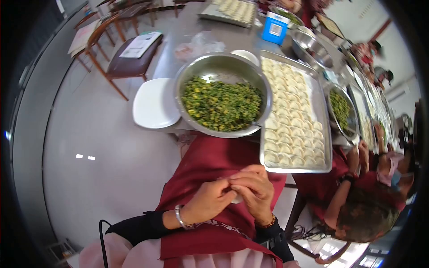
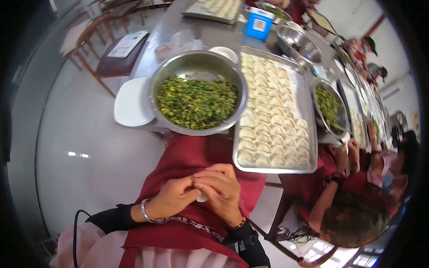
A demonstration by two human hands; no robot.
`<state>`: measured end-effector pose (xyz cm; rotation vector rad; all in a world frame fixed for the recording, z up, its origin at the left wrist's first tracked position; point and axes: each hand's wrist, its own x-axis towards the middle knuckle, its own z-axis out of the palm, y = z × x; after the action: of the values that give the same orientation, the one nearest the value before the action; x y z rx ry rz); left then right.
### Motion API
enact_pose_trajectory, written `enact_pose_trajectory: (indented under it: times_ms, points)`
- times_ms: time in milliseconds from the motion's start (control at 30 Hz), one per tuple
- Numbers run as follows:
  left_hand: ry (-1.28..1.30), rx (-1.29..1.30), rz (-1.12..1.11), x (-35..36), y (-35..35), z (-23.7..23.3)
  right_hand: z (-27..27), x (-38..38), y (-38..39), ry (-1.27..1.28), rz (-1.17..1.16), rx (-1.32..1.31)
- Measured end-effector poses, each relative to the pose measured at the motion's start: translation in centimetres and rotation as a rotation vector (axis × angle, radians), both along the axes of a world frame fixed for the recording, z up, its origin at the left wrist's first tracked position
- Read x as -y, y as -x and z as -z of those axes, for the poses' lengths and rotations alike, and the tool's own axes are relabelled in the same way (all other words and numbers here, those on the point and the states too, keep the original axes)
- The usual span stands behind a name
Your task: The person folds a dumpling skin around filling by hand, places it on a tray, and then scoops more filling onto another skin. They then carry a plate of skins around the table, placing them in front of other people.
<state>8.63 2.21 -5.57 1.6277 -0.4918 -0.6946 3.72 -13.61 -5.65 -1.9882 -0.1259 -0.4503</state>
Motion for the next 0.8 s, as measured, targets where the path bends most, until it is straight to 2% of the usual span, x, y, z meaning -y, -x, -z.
enact_pose_trajectory:
  times_ms: [100,167,267,333,367,467,567,700,767,800]
  points:
    - [0.1,-0.05,0.021,0.2,-0.4,-1.4,-0.3,-0.7,0.2,-0.151,0.127,-0.099]
    - [0.075,-0.032,0.02,0.0,-0.5,-0.6,1.0,-0.1,0.7,-0.228,0.06,-0.149]
    - [0.048,-0.023,0.027,-0.3,-0.6,0.0,0.7,-0.7,0.5,-0.191,0.015,-0.176]
    - [0.105,-0.009,-0.012,-0.3,-0.7,0.8,0.0,-2.2,0.3,-0.372,0.194,-0.242]
    - [0.153,0.008,-0.026,-0.3,-0.7,1.1,0.2,-2.2,0.2,-0.363,0.171,-0.255]
    - [0.113,-0.008,0.006,-0.5,-0.9,1.9,0.6,-1.5,0.1,-0.125,0.119,-0.229]
    - [0.157,-0.066,-0.008,-0.6,-1.4,2.7,0.5,-2.7,-0.4,-0.244,0.199,-0.263]
    - [0.197,-0.125,0.005,-0.7,-2.1,4.0,2.2,-1.5,-0.7,-0.175,0.119,-0.341]
    - [0.224,-0.114,-0.047,-0.6,-2.3,4.6,2.6,-1.7,-1.1,-0.371,0.188,-0.428]
    - [0.219,-0.096,-0.044,-0.6,-2.4,4.9,2.7,-1.9,-1.3,-0.354,0.178,-0.418]
